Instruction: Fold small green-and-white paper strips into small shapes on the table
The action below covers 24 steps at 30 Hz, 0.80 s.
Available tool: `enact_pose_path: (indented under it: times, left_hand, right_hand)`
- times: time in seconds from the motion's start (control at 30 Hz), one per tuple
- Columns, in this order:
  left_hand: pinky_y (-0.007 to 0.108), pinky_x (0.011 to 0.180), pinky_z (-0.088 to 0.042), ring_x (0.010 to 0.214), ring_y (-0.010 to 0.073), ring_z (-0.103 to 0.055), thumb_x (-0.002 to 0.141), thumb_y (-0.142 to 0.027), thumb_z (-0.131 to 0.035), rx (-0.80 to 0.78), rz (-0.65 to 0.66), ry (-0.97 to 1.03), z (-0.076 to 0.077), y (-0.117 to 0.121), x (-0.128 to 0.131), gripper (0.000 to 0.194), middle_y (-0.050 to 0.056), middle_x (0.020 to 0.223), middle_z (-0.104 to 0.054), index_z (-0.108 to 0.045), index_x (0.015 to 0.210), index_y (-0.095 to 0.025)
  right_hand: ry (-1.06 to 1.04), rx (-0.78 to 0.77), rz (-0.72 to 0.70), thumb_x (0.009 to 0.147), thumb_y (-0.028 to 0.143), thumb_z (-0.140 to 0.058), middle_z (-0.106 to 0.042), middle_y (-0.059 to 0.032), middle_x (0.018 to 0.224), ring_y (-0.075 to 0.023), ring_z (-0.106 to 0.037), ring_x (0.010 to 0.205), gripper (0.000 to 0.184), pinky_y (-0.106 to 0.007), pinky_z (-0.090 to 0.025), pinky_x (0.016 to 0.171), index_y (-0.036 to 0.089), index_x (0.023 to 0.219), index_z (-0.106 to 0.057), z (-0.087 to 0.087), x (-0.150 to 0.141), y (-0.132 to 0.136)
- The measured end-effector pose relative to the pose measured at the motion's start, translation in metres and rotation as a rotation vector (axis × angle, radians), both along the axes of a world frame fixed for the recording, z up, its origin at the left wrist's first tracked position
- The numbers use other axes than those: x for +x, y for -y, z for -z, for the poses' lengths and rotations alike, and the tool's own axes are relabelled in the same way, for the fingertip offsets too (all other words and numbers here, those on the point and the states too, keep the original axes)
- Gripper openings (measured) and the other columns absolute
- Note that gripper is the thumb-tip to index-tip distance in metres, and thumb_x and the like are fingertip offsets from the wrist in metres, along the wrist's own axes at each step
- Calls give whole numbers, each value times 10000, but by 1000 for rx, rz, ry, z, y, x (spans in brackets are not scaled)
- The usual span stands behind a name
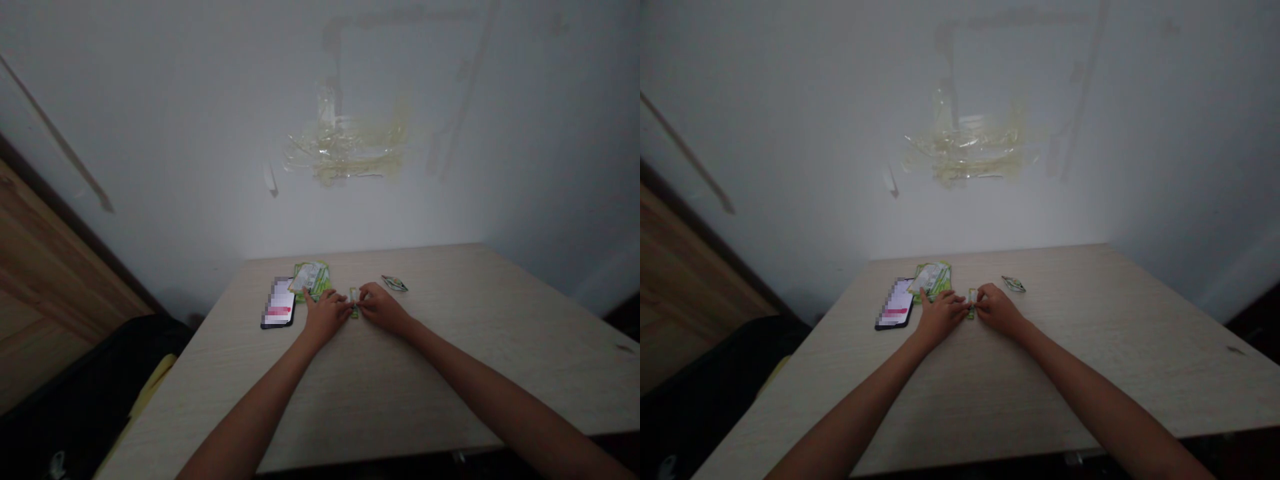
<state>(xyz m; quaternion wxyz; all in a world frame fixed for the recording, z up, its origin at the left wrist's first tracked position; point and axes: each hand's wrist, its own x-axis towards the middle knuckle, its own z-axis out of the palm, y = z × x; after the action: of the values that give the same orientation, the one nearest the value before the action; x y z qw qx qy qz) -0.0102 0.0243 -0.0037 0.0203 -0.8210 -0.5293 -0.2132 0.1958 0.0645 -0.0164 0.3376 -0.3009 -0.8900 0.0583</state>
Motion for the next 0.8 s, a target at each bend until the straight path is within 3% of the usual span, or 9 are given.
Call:
enact_pose_path:
  times: [0.3, 0.8]
  left_hand:
    - [804, 997, 124, 1218, 261, -498, 916, -431, -534, 3, -17, -36, -3, 1, 1, 215, -43, 1156, -696, -672, 1079, -460]
    - [794, 997, 142, 1261, 270, -467, 924, -431, -518, -14, -11, -16, 0, 1, -1, 227, -45, 1187, -685, -660, 1098, -466]
  right_hand:
    - [4, -31, -69, 750, 82, -651, -628, -90, 908, -215, -575, 931, 142, -346, -473, 841, 180, 761, -753, -3, 5, 10]
    - [-31, -121, -176, 760, 116, -679, -629, -66, 893, -182, -587, 862, 149, -308, -471, 783, 211, 830, -771, -7, 8, 19]
